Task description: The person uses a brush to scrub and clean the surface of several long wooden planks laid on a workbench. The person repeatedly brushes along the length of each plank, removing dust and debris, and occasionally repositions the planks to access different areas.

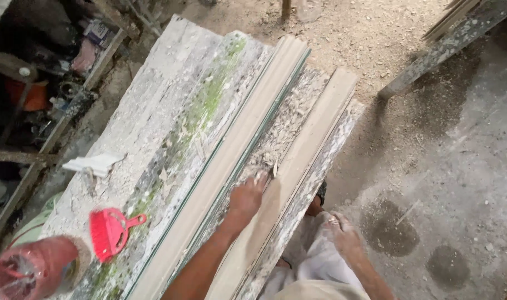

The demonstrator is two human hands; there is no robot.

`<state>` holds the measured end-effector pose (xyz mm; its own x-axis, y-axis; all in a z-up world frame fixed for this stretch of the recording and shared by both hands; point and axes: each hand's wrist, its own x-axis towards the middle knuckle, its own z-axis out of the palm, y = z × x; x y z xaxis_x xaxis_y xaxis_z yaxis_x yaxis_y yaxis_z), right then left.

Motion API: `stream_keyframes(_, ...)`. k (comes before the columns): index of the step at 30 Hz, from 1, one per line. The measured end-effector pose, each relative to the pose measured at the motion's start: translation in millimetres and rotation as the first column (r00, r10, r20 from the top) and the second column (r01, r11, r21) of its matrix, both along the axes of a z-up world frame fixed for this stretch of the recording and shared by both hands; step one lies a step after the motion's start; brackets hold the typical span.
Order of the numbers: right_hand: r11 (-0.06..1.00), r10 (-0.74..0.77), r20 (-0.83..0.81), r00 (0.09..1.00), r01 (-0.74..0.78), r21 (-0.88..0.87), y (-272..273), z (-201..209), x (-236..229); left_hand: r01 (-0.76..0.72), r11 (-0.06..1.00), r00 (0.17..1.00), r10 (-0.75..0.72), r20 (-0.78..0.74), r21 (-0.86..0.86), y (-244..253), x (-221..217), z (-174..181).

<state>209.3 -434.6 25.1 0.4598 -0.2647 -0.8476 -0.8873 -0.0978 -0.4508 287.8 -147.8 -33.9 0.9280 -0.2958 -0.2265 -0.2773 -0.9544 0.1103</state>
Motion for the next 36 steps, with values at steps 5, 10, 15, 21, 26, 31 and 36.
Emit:
stream_keyframes(5,0.997,0.035,0.052,0.998,-0.038,0.064,-38,-30,85,0.081,0.994,0.989,-0.072,-0.127,0.067,-91,202,52)
stream_keyframes(10,0.994,0.049,0.043,0.998,-0.053,0.1,-86,-23,141,0.044,0.988,0.987,-0.02,-0.162,0.148,-33,107,59)
stream_keyframes(15,1.0,0.0,0.016,1.0,0.0,0.005,-132,-53,157,0.052,0.943,0.999,-0.044,-0.032,0.328,-13,15,26)
stream_keyframes(21,0.994,0.105,0.098,0.99,-0.101,-0.049,-120,-55,179,0.076,0.988,0.982,-0.097,0.161,0.131,-105,189,60)
stream_keyframes(26,0.963,-0.162,0.13,0.978,0.128,0.239,-120,39,203,0.094,0.983,0.982,-0.117,0.146,0.157,-74,135,56)
stream_keyframes(31,1.0,0.004,-0.057,0.998,-0.006,-0.028,-158,-41,166,0.101,0.977,0.989,-0.119,0.087,0.188,-90,167,63)
stream_keyframes(36,0.999,-0.014,-0.044,0.999,0.016,0.047,-134,7,198,0.098,0.986,0.979,-0.119,0.166,0.131,-115,244,36)
